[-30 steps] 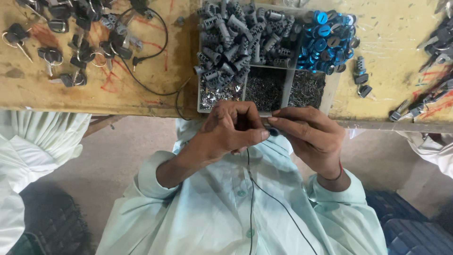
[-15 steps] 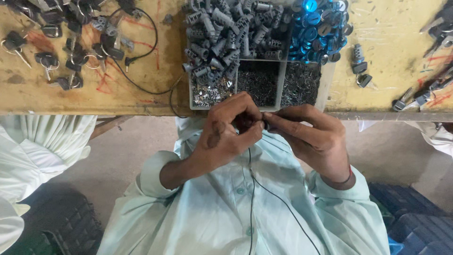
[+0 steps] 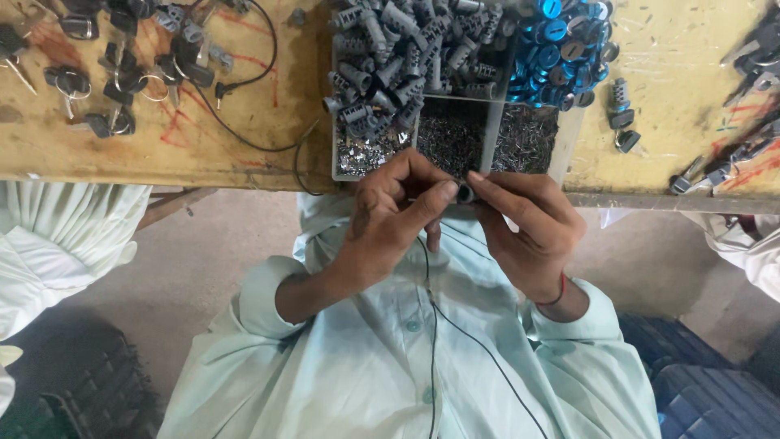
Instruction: The person sits at a workbench assembling small padlock components. They pick gray cylindrical lock bodies and blue caps from a compartment tray, fit the parts together by hand, and place finished assemblies back into the tray compartments, repeating the cycle.
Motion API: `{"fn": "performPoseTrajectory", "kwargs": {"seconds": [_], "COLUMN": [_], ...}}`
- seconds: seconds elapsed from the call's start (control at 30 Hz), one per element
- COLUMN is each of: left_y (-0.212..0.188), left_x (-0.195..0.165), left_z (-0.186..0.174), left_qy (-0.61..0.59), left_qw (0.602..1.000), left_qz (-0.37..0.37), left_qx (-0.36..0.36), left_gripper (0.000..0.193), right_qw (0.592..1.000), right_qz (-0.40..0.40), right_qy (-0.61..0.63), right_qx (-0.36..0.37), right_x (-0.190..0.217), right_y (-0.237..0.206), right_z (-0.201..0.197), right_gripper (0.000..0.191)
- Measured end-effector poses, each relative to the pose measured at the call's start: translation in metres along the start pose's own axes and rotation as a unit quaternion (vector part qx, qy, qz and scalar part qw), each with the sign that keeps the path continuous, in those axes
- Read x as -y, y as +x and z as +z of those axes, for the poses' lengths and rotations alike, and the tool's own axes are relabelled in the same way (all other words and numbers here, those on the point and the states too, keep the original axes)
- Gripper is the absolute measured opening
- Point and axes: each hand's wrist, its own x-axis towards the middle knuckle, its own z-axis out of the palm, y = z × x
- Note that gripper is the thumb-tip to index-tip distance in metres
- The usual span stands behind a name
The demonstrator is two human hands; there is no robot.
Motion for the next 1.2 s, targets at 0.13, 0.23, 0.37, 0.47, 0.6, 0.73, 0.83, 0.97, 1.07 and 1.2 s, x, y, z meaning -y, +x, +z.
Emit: {"fn": "performPoseTrajectory", "kwargs": {"seconds": [0.13, 0.23, 0.37, 0.47, 0.6, 0.73, 0.83, 0.97, 1.07, 1.2], "left_y": [-0.007, -0.008, -0.009, -0.007, -0.003, 0.009, 0.015, 0.024, 0.029, 0.029], "left_x": [-0.006, -0.012, -0.01, -0.006, -0.006, -0.001, 0.007, 0.012, 0.009, 0.001], "left_z": [0.007, 0.005, 0.006, 0.007, -0.005, -0.016, -0.015, -0.019, -0.022, -0.026], "left_qy": [0.039, 0.088, 0.268, 0.276, 0.241, 0.286, 0.276, 0.351, 0.466, 0.519], "left_qw": [0.999, 0.996, 0.931, 0.904, 0.92, 0.885, 0.875, 0.847, 0.769, 0.702], "left_qz": [0.016, 0.024, 0.246, 0.325, 0.31, 0.358, 0.376, 0.38, 0.422, 0.474], "left_qx": [-0.033, -0.021, -0.026, -0.011, 0.01, 0.079, 0.127, 0.121, 0.113, 0.117], "left_gripper": [0.02, 0.018, 0.019, 0.033, 0.027, 0.024, 0.026, 0.026, 0.025, 0.014], "right_qw": [0.999, 0.997, 0.992, 0.997, 0.988, 0.973, 0.966, 0.987, 0.975, 0.914], "right_qz": [-0.044, -0.064, -0.097, -0.021, 0.066, 0.056, 0.023, 0.065, 0.202, 0.238], "right_qy": [-0.022, -0.042, -0.076, -0.067, 0.002, -0.222, -0.259, -0.147, 0.097, 0.273], "right_qx": [-0.024, -0.012, 0.021, 0.035, 0.14, 0.035, 0.007, 0.019, 0.016, 0.182], "right_x": [-0.001, -0.002, 0.005, 0.024, 0.031, 0.004, -0.022, -0.033, -0.026, -0.013], "right_y": [-0.001, 0.002, 0.012, 0.024, 0.059, 0.085, 0.089, 0.077, 0.063, 0.042], "right_z": [0.002, -0.003, -0.005, -0.004, -0.032, -0.033, -0.027, -0.035, -0.041, -0.044], "right_gripper": [0.036, 0.034, 0.033, 0.032, 0.02, 0.02, 0.024, 0.022, 0.026, 0.022]}}
